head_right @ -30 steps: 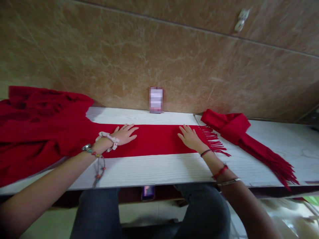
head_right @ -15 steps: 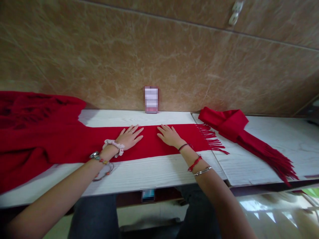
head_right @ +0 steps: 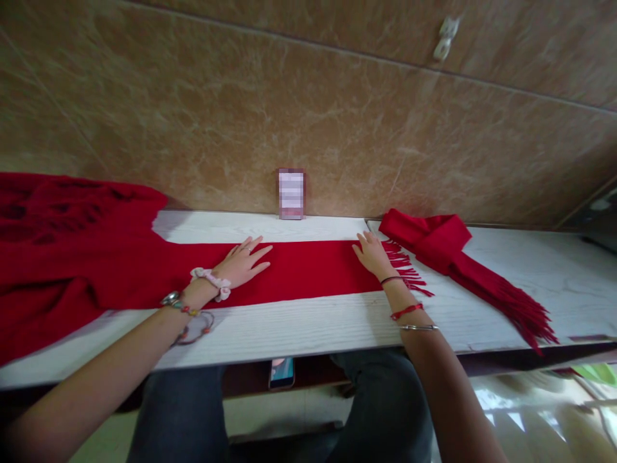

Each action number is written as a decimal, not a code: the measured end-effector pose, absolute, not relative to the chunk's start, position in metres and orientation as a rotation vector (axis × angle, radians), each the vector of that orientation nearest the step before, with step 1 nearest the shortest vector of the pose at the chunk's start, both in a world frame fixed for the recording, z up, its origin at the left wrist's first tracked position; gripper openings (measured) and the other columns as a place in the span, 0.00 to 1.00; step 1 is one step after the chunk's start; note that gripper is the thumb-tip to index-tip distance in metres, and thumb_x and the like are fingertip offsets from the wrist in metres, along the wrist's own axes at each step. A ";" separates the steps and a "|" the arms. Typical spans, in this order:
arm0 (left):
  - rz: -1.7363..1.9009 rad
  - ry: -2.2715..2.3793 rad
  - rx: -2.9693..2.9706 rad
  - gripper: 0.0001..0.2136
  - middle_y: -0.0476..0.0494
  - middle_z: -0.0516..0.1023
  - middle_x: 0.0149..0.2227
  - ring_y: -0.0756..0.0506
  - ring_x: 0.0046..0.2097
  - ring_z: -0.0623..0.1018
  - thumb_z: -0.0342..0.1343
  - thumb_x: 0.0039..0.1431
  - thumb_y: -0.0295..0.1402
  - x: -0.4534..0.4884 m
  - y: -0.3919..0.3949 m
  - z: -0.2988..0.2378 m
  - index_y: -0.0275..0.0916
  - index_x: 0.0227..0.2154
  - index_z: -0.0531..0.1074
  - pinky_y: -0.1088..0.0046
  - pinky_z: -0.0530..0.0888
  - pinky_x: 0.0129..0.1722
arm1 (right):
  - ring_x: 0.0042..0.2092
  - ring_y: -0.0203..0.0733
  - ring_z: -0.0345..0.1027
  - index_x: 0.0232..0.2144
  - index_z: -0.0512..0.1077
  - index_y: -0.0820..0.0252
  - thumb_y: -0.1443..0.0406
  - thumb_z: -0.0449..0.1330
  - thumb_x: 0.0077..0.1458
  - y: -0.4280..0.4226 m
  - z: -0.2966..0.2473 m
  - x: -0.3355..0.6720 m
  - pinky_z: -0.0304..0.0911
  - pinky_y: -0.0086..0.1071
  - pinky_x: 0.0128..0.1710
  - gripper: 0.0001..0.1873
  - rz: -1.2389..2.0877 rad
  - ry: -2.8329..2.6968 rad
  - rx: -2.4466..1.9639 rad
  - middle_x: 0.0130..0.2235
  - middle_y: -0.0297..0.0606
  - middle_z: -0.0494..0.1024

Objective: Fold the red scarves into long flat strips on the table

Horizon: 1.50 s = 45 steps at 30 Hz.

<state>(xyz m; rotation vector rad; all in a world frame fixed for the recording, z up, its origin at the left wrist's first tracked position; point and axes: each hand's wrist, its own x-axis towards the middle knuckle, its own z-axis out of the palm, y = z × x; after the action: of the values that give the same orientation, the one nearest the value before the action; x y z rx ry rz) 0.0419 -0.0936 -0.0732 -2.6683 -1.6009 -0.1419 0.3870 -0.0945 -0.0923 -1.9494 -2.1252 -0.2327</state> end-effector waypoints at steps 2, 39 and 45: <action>-0.203 -1.472 -2.707 0.21 0.39 0.59 0.56 0.41 0.55 0.63 0.41 0.58 0.40 0.025 -0.098 -0.064 0.39 0.53 0.62 0.64 0.60 0.54 | 0.59 0.47 0.51 0.52 0.63 0.71 0.63 0.45 0.58 -0.101 -0.085 0.366 0.51 0.44 0.56 0.24 -0.212 -2.210 -1.735 0.56 0.51 0.62; 0.152 -1.091 -3.000 0.12 0.48 0.74 0.37 0.51 0.38 0.73 0.46 0.56 0.26 -0.098 -0.162 -0.037 0.41 0.38 0.72 0.80 0.67 0.39 | 0.37 0.37 0.65 0.33 0.69 0.64 0.70 0.48 0.59 -0.164 -0.065 0.168 0.58 0.30 0.37 0.09 -0.115 -2.872 -0.709 0.35 0.41 0.72; 0.197 -1.073 -2.892 0.10 0.45 0.72 0.40 0.48 0.40 0.72 0.48 0.55 0.29 -0.093 -0.163 -0.037 0.40 0.37 0.72 0.75 0.68 0.41 | 0.43 0.40 0.64 0.36 0.69 0.63 0.69 0.51 0.58 -0.165 -0.071 0.171 0.58 0.33 0.41 0.08 -0.246 -2.879 -0.602 0.39 0.43 0.72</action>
<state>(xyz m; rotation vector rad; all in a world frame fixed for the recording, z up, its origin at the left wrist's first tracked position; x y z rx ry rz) -0.0928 -0.1630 -0.0365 -2.8919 -1.0727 0.1972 0.1713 -0.1651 -0.0707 -0.6017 -2.8791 -0.2458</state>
